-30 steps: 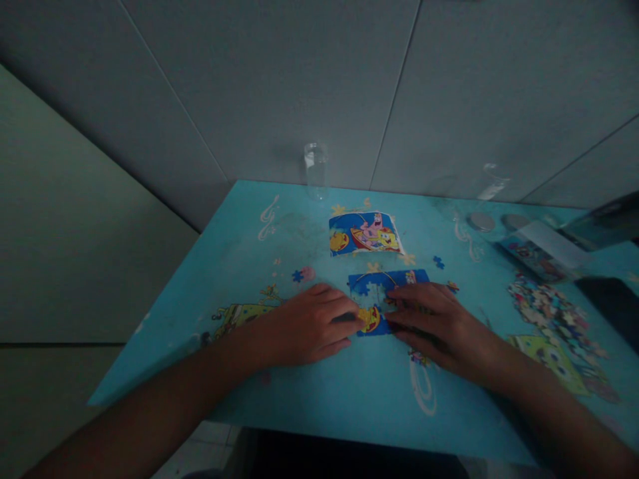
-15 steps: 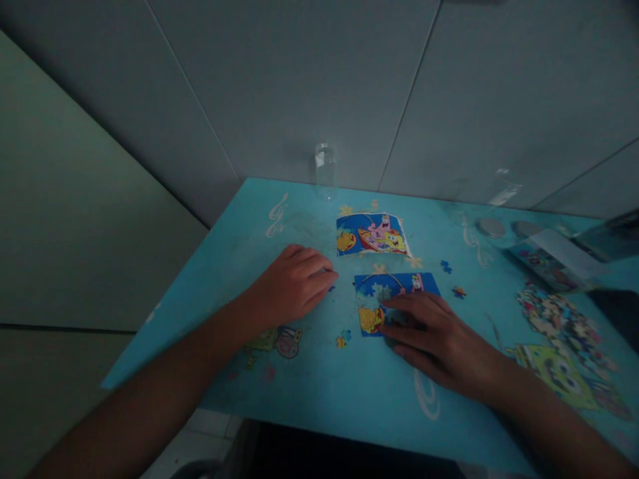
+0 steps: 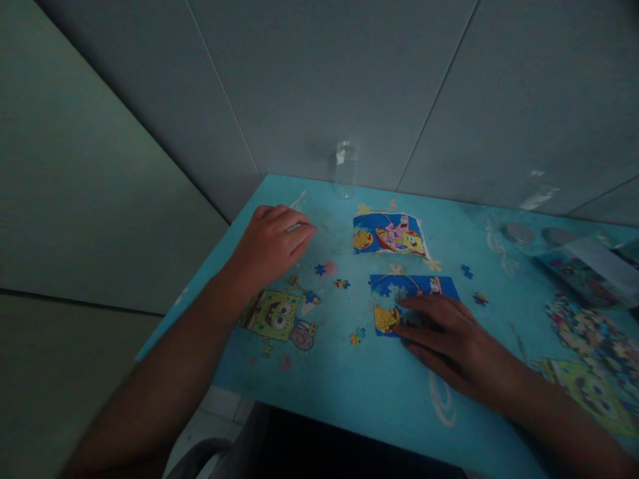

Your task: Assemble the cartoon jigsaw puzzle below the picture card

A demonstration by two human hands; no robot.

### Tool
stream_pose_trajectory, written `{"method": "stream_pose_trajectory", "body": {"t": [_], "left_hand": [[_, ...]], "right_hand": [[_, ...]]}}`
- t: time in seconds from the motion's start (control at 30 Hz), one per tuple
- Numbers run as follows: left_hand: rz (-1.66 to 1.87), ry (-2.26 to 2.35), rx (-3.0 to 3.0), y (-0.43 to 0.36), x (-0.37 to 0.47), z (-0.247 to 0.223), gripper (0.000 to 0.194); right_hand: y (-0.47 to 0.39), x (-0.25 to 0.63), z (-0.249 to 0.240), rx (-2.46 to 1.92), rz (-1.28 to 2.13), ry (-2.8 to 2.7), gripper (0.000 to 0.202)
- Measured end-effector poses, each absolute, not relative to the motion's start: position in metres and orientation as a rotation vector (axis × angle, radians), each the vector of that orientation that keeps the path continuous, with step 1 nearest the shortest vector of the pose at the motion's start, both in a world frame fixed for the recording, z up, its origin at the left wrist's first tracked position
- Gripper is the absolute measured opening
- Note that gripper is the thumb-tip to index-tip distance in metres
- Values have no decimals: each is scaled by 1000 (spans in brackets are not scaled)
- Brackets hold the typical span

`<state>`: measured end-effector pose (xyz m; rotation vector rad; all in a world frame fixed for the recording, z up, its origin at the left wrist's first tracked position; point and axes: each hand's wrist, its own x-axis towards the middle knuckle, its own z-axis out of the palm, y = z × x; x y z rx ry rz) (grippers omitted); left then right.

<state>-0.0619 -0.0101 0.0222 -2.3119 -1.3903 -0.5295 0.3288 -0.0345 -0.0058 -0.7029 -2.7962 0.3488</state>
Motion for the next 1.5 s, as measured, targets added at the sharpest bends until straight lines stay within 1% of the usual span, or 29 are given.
{"method": "stream_pose_trajectory", "body": {"t": [0.23,0.37,0.57,0.9,1.5], "left_hand": [[-550,-1449,-2280,-7,-74,20,18],[-515,-1417,-2342,-5,-74,15,19],[-484,-1390,-2446,-5,-66,10,16],[-448,-1448,-2423,0,-69,4,20],[-389,-1521,-2445,3,-78,0,21]], "right_hand": [[-33,331,-10,-648,339,-2752,42],[-28,337,-9,-700,307,-2671,44],[-18,346,-8,-779,230,-2627,38],[-19,345,-11,-813,281,-2632,34],[-19,348,-13,-766,275,-2633,36]]}}
